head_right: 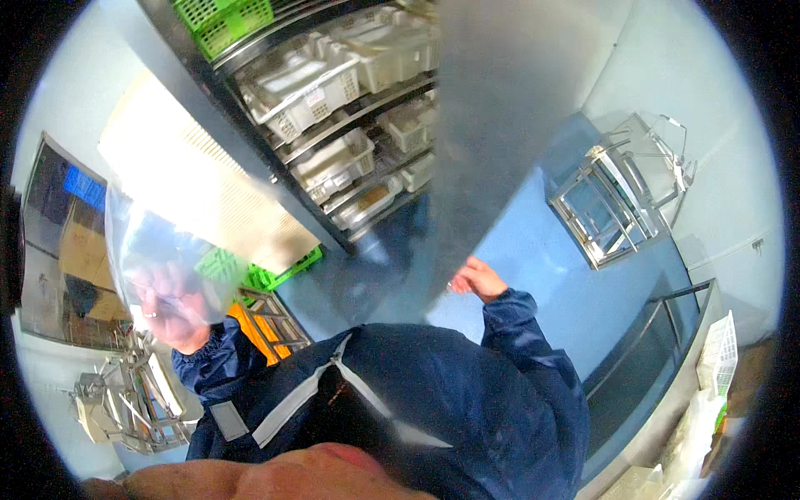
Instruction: The person repeatedly picks small items from a green basket, places them into clear plastic bags, and sets the filled bags on a table. The person then walks to a shelf and retrieves a plastic bag.
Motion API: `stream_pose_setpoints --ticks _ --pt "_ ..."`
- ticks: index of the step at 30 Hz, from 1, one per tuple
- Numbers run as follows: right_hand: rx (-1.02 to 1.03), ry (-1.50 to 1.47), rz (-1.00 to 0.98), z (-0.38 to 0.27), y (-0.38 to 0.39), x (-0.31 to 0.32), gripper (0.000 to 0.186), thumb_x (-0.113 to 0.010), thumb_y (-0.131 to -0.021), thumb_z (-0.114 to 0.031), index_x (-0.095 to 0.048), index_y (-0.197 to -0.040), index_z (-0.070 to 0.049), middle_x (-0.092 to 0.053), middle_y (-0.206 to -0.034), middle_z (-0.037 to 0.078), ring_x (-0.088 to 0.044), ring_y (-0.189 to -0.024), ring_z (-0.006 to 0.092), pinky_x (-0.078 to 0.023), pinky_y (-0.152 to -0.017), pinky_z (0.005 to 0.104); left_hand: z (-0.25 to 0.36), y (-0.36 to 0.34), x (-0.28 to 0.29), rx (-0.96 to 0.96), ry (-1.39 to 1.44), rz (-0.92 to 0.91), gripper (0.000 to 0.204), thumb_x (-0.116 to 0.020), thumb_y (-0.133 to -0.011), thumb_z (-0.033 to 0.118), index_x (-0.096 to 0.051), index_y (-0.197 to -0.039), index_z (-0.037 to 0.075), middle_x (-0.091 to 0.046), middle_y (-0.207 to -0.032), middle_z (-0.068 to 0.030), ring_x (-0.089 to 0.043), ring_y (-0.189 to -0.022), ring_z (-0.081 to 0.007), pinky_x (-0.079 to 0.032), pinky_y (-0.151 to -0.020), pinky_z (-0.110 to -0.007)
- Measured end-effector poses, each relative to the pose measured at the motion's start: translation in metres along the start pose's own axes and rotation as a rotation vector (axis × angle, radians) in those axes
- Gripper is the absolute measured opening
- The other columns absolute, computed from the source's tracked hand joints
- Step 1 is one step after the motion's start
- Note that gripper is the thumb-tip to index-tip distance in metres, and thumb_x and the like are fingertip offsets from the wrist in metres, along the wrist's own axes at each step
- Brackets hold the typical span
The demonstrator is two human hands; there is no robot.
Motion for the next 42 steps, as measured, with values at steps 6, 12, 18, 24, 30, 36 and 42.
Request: stream_pose_setpoints --ticks 6,12,18,24,30,36,42 --pt "0.004 0.022 0.046 -0.007 -0.094 -0.065 0.015 -0.065 -0.087 -0.008 -0.053 -0.096 -0.005 -0.063 -0.079 0.007 -0.059 -0.067 0.0129 -0.049 -0.062 0.0250 0.052 -0.015 0.039 -0.246 -0.016 0.052 0.047 -0.055 -0.086 -0.001 -0.053 -0.131 0.014 -0.059 -0.118 -0.0080 -0.058 -0.108 -0.0233 -0.052 -0.087 -0.035" --pt "0.095 -0.082 0.096 -0.001 -0.188 -0.141 0.017 -0.067 -0.087 -0.009 -0.052 -0.094 -0.005 -0.061 -0.077 0.004 -0.056 -0.066 0.0109 -0.045 -0.060 0.0241 0.045 -0.082 -0.007 -0.592 -0.442 -0.103 0.039 -0.052 -0.092 0.003 -0.054 -0.129 0.015 -0.055 -0.133 -0.0135 -0.054 -0.121 -0.0279 -0.047 -0.098 -0.043" --pt "0.245 -0.023 0.121 0.002 -0.283 -0.191 0.023 -0.068 -0.082 -0.005 -0.049 -0.092 0.001 -0.056 -0.075 0.006 -0.052 -0.065 0.0118 -0.042 -0.057 0.0251 -0.015 -0.196 -0.073 -0.928 -0.821 -0.447 0.025 -0.053 -0.094 0.006 -0.061 -0.118 0.003 -0.062 -0.119 -0.0199 -0.059 -0.114 -0.0296 -0.050 -0.095 -0.041" --pt "0.150 -0.203 0.153 -0.020 -0.347 -0.238 0.024 -0.068 -0.078 -0.002 -0.048 -0.091 0.000 -0.055 -0.078 0.006 -0.051 -0.066 0.0124 -0.041 -0.057 0.0266 -0.128 -0.320 -0.035 -0.933 -1.193 -0.788 0.036 -0.054 -0.091 0.016 -0.056 -0.125 0.003 -0.056 -0.129 -0.0161 -0.054 -0.118 -0.0293 -0.042 -0.102 -0.040" --pt "0.217 -0.050 0.089 -0.018 -0.423 -0.262 0.015 -0.067 -0.078 -0.003 -0.054 -0.083 0.000 -0.061 -0.072 0.008 -0.054 -0.062 0.0138 -0.043 -0.057 0.0275 -0.164 -0.351 0.031 -0.993 -1.774 -0.457 0.034 -0.053 -0.083 0.004 -0.060 -0.117 0.004 -0.054 -0.129 -0.0162 -0.051 -0.118 -0.0312 -0.039 -0.103 -0.040" --pt "0.244 -0.242 0.336 -0.032 -0.472 -0.256 0.015 -0.069 -0.079 -0.006 -0.055 -0.084 0.000 -0.060 -0.071 0.006 -0.055 -0.063 0.0140 -0.046 -0.060 0.0278 -0.198 -0.376 0.080 -1.081 -1.871 -0.359 0.033 -0.052 -0.086 0.008 -0.060 -0.117 0.002 -0.053 -0.129 -0.0173 -0.047 -0.122 -0.0326 -0.035 -0.105 -0.041" --pt "0.048 -0.339 0.069 -0.021 -0.452 -0.273 0.011 -0.068 -0.084 -0.009 -0.059 -0.082 -0.004 -0.058 -0.070 0.001 -0.053 -0.062 0.0101 -0.043 -0.058 0.0235 -0.179 -0.380 0.090 -1.122 -1.918 -0.514 0.030 -0.051 -0.088 0.011 -0.061 -0.113 0.001 -0.053 -0.129 -0.0173 -0.046 -0.124 -0.0323 -0.032 -0.107 -0.040"
Point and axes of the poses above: each hand's wrist, its own y-axis away from the middle knuckle, its own x-axis out of the back of the hand, z = x × y, the point moved 2 cm from there along -y, towards the middle knuckle
